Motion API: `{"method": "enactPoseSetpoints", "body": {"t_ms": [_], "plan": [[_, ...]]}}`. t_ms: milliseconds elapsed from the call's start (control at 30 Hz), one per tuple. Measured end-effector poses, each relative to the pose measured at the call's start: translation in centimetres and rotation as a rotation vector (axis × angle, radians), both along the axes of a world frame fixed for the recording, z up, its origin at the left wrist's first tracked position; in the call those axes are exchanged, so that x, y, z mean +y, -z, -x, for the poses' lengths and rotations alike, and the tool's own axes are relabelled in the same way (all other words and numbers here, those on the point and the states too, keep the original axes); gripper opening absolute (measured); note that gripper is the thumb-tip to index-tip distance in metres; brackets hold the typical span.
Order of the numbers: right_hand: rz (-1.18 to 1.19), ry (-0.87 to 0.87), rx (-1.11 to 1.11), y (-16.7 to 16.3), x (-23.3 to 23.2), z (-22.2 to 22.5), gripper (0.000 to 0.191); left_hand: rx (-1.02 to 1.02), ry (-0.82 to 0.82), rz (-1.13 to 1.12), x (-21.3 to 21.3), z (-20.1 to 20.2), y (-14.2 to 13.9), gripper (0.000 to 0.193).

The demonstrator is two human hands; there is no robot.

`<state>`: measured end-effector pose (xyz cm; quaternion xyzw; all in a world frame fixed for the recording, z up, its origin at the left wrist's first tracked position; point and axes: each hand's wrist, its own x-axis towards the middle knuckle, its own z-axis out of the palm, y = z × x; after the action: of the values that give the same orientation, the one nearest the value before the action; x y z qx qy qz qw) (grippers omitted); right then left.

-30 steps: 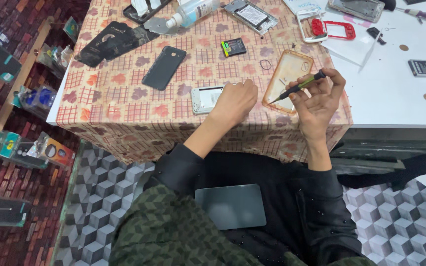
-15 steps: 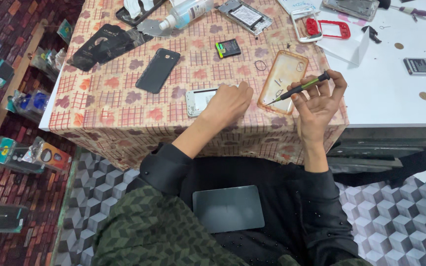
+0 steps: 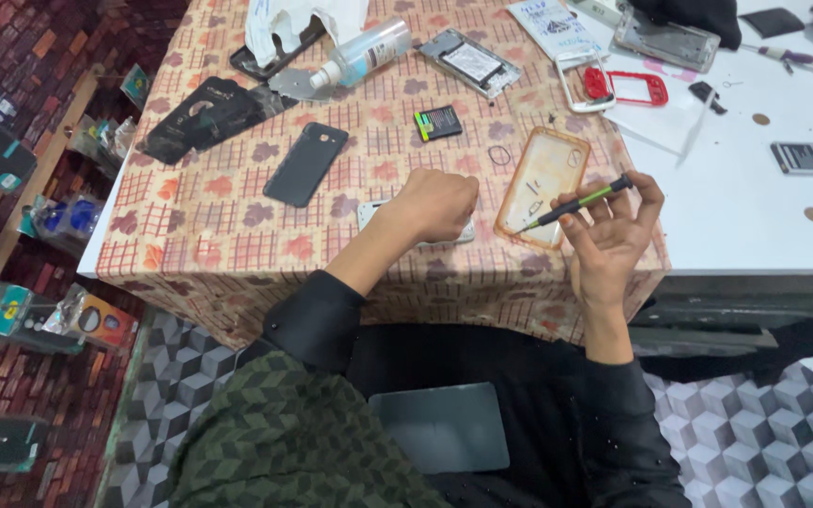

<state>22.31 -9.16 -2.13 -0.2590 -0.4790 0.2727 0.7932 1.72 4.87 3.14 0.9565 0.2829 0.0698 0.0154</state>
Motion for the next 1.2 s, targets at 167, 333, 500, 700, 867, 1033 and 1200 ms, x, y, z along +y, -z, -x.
{"method": "enactPoseSetpoints", "body": {"t_ms": [167,333,500,700,867,1033,1200], "plan": [[0.011,0.083,-0.114,-0.5,-0.2,1.0,0.074,-0.325,0.096,0.079,-2.0,3.1,-0.9,0.019],[0.008,0.120,-0.255,-1.0,0.8,2.8,0.074,-0.504,0.072,0.218,-5.4,5.0,-0.4,0.022],[-0.015,0.176,-0.365,-1.4,1.8,3.6,0.074,-0.684,0.136,-0.111,-6.5,5.1,0.2,0.034],[-0.007,0.171,-0.384,-1.7,1.7,4.0,0.075,-0.673,0.018,-0.123,-6.8,5.0,0.5,0.050],[0.006,0.162,-0.416,-2.1,1.6,3.8,0.075,-0.622,-0.005,0.012,-6.7,5.1,0.8,0.059],[-0.001,0.151,-0.442,-2.1,1.7,3.7,0.075,-0.604,-0.026,0.014,-6.5,4.8,1.1,0.064],[-0.014,0.173,-0.435,-2.0,1.9,3.3,0.071,-0.600,-0.024,0.004,-6.4,4.6,1.3,0.065]]}}
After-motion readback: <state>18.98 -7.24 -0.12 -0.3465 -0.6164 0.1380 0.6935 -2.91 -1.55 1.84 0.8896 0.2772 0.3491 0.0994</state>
